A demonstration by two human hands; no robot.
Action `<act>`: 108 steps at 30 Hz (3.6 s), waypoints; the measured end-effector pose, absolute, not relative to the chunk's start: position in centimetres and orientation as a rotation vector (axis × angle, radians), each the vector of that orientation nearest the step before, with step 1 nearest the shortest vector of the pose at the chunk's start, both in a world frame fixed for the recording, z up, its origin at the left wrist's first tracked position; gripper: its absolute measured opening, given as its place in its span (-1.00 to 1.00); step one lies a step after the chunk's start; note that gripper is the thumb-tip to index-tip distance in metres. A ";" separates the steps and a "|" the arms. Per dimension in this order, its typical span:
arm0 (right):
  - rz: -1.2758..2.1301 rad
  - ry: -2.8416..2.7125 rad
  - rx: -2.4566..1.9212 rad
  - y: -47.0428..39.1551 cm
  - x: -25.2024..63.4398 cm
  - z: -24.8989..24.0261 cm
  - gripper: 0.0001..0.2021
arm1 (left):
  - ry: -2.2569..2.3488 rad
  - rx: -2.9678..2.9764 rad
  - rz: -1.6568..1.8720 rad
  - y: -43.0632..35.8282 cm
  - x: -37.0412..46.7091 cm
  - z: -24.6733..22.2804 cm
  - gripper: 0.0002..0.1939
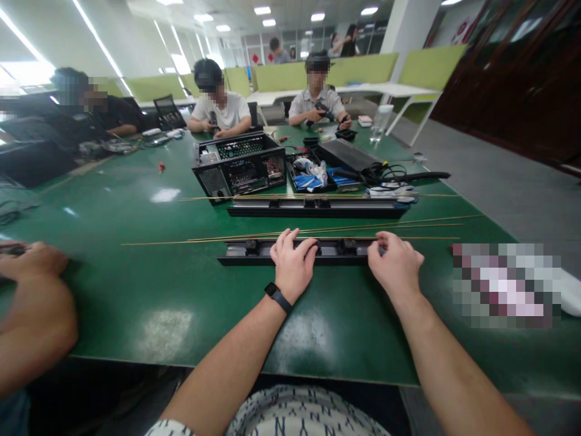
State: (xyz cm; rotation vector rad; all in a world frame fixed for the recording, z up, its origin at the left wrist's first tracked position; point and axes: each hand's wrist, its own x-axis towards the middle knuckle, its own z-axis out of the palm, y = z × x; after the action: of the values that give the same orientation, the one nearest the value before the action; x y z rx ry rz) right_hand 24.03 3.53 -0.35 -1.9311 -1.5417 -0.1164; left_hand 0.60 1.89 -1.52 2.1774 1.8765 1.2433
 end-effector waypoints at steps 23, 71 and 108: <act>-0.028 -1.501 -1.860 3.9 24.2 -0.6 -0.73 | 1.892 2.170 1.196 1.8 0.8 -1.4 -0.75; -0.033 -1.614 -1.746 3.4 23.0 -1.0 -0.71 | 1.875 2.177 1.204 1.8 0.4 -1.1 -0.75; -0.057 -1.619 -1.684 3.6 23.2 -1.4 -0.73 | 1.855 2.163 1.192 1.8 0.4 -0.9 -0.76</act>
State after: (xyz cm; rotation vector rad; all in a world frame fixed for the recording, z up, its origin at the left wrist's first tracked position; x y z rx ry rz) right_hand 23.23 3.65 -1.38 -1.6841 -1.6194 -0.0568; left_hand 0.38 1.77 -0.92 2.1632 1.8549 1.1916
